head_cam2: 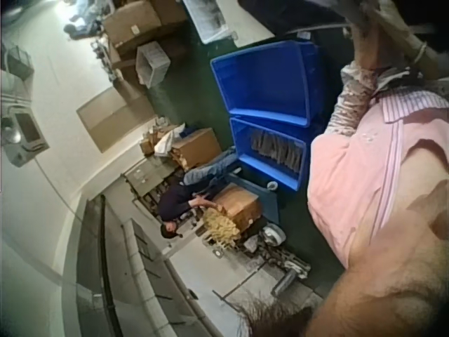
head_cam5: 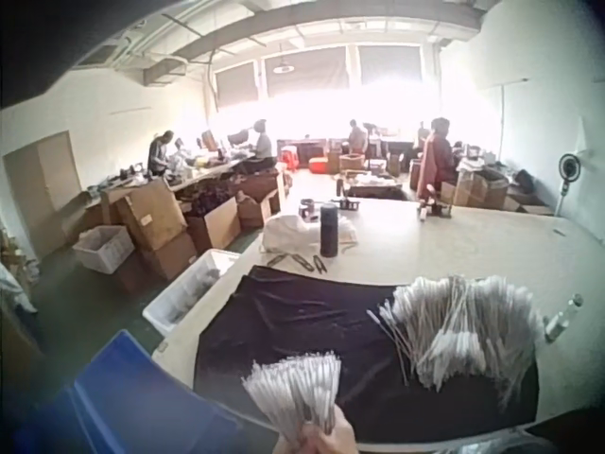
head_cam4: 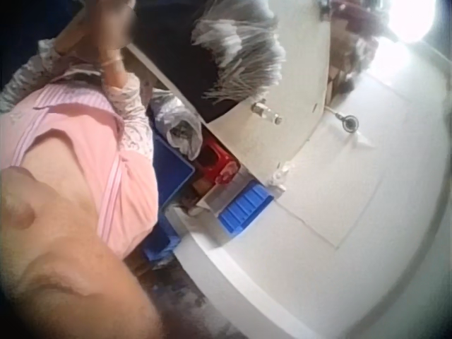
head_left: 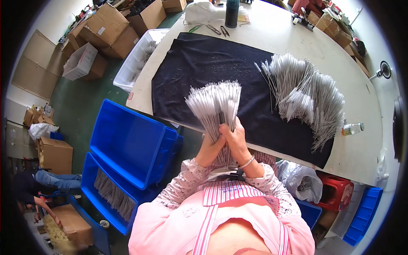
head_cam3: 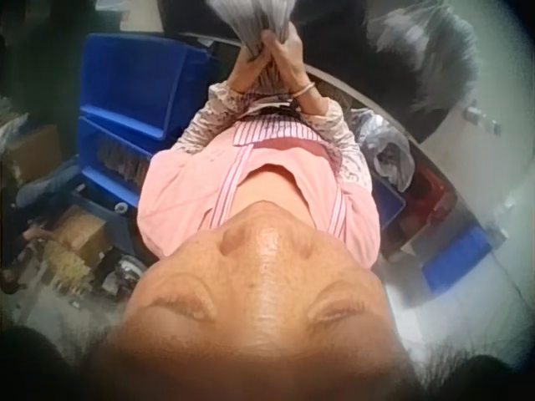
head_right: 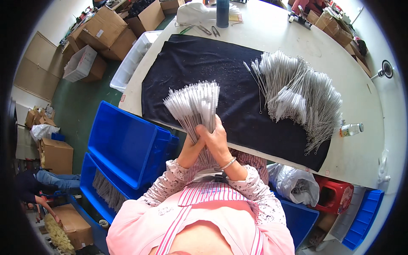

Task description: The person sorts bundles of white wire brushes on a table, aligning them by hand and placing them into blue plastic bins. The person repeatedly picks up bundles, adjusts the wires, and stacks them in the bins while other workers move around in the background.

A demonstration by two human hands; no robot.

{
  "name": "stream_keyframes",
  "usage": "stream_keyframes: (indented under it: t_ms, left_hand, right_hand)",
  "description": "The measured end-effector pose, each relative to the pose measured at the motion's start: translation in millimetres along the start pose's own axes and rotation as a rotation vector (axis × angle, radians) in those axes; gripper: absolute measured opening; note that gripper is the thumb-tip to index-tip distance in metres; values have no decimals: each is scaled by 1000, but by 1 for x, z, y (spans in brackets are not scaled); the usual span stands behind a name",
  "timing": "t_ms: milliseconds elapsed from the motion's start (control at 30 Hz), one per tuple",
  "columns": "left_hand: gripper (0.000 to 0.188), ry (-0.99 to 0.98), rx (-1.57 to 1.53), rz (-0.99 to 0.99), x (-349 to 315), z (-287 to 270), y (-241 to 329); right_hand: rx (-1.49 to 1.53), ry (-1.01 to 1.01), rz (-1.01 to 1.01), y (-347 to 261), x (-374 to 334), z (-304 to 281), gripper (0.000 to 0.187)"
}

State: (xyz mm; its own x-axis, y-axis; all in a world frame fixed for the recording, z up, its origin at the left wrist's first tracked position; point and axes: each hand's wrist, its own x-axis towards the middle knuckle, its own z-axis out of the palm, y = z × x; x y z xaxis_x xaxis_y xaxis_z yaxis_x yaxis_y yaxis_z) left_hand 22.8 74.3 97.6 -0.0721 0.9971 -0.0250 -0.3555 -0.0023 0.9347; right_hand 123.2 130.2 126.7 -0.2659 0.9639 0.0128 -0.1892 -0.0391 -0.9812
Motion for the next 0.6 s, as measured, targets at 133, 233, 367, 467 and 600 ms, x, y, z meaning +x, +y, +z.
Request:
stream_keyframes:
  t_ms: [133, 233, 367, 467, 600]
  left_hand:
    - [59, 35, -64, 100, -1, 9, -12]
    - [65, -9, -170, 15, 1, 6, -18]
    - [69, -18, -230, 12, -1, 12, -1]
    - [71, 34, -136, 62, -4, 8, 7]
    - [50, 70, -204, 145, 6, 17, 15]
  right_hand:
    - [-9, 90, 22, -1, -4, 3, 57]
    - [-68, 102, -132, 4, -9, 3, 67]
    - [-15, 2, -307, -6, -20, 5, 89]
    - [-57, -117, -325, -18, -23, 10, 93]
    - [-788, -255, -287, -59, -14, 6, 94]
